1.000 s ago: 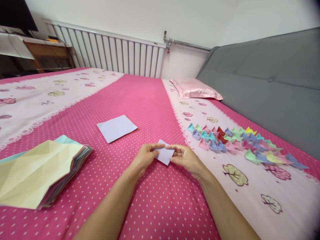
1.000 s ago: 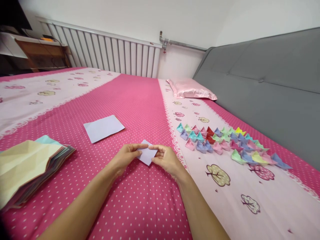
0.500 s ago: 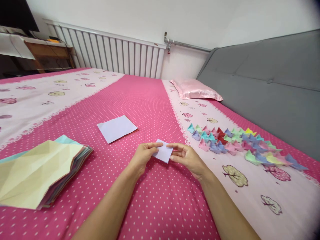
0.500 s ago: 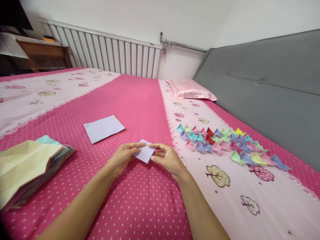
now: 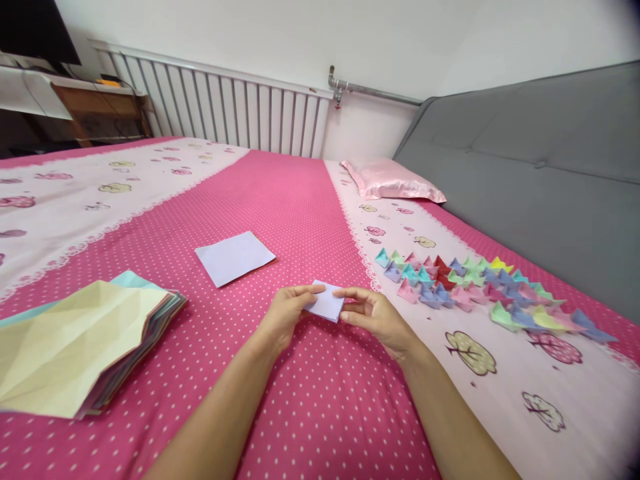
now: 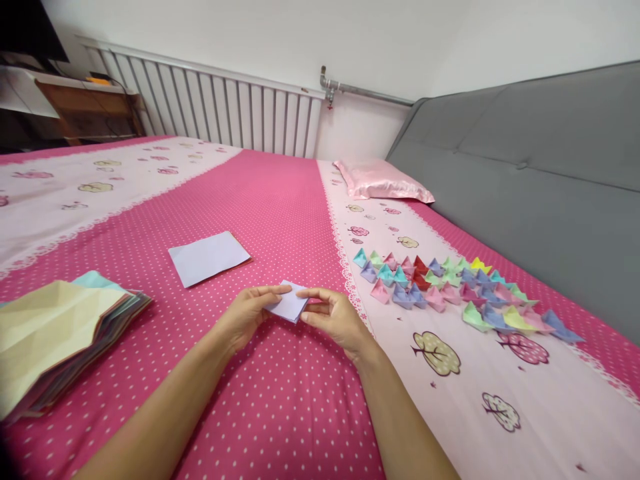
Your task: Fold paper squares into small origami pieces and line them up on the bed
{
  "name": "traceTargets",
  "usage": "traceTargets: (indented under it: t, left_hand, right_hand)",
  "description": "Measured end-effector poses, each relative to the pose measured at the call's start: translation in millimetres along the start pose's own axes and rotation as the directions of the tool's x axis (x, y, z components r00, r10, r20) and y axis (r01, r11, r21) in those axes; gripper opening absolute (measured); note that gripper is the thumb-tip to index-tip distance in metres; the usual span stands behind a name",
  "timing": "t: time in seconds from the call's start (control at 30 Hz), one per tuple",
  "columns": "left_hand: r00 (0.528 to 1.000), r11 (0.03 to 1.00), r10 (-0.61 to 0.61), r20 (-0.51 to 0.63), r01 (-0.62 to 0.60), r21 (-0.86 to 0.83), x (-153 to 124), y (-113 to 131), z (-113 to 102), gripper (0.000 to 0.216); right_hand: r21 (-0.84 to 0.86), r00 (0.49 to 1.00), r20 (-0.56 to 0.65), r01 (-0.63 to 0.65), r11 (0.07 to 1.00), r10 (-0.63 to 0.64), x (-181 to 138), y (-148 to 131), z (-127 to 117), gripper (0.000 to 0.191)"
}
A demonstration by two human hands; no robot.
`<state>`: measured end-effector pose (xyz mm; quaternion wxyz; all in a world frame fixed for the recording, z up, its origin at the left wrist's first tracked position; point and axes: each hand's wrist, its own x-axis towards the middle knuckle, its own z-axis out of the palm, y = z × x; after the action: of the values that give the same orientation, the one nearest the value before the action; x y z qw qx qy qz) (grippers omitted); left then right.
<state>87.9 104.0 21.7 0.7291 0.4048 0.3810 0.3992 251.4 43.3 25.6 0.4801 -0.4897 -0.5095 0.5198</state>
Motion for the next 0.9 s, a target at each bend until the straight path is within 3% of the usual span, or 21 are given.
traceTargets:
  t: [0.27,0.63,0.9]
  left_hand:
    - [1.000,1.000,0.012,-0.009,-0.012,-0.002,1.3,-2.4,-2.0,0.023]
    - [1.000,1.000,-0.006,0.004,0.006,-0.007,1.5,-2.3,-1.6,0.024]
    - [0.997,0.997,-0.005,0.071,-0.001,0.080,-4.0,1.2,1.9,0.027]
  right_hand:
    - [0.013,0.999,0.032,-0.004,1.000,0.004,0.1,0.6,3.1,0.050]
    - [-0.021,0.999,0.032,0.025,0.999,-0.024,-0.2,-0.6,5.8,0.043]
    - [-0.052,0.997,-0.062,0.042,0.998,-0.045,3.5,3.1,7.6,0.030]
